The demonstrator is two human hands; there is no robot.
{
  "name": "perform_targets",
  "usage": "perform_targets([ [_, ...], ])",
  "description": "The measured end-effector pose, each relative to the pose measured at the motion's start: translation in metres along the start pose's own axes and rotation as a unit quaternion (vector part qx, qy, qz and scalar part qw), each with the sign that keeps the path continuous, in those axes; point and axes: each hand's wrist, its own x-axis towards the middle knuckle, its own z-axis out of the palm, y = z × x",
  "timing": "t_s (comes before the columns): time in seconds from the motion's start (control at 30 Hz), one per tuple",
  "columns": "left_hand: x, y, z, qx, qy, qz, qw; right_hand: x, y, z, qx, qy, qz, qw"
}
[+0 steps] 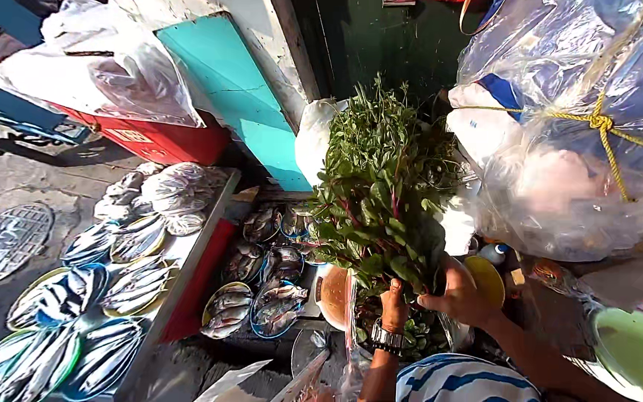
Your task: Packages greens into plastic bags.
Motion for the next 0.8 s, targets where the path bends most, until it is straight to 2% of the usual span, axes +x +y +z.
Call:
perform_targets([
  [0.13, -0.010, -0.011, -0.012, 0.029, 0.004, -0.025, 0.999, -0.009, 0.010, 0.007, -0.032, 0.022, 0.009, 0.999],
  [0.3, -0.016, 0.005, -0.013, 0.010, -0.003, -0.056, 0.998, -0.011, 0.001, -0.010, 0.121, 0.019, 0.053, 0.991],
  [0.43, -0.013, 0.019, -0.017, -0.040, -0.041, -0.074, 0.996, -0.011, -0.013, -0.023, 0.198, 0.080, 0.037, 0.976],
  [0.53, -0.011, 0.014, -0.020, -0.047, -0.078, -0.068, 0.994, -0.012, -0.019, -0.023, 0.151, 0.085, 0.021, 0.985],
  [0.7, -0.027, 0.024, 0.005, 0.022, -0.076, 0.013, 0.997, -0.016, 0.003, 0.007, -0.040, -0.014, 0.022, 0.999],
  [0.8, -0.034, 0.022, 0.005, 0.042, -0.102, -0.010, 0.994, -0.018, 0.004, -0.005, -0.051, -0.054, 0.017, 0.997],
])
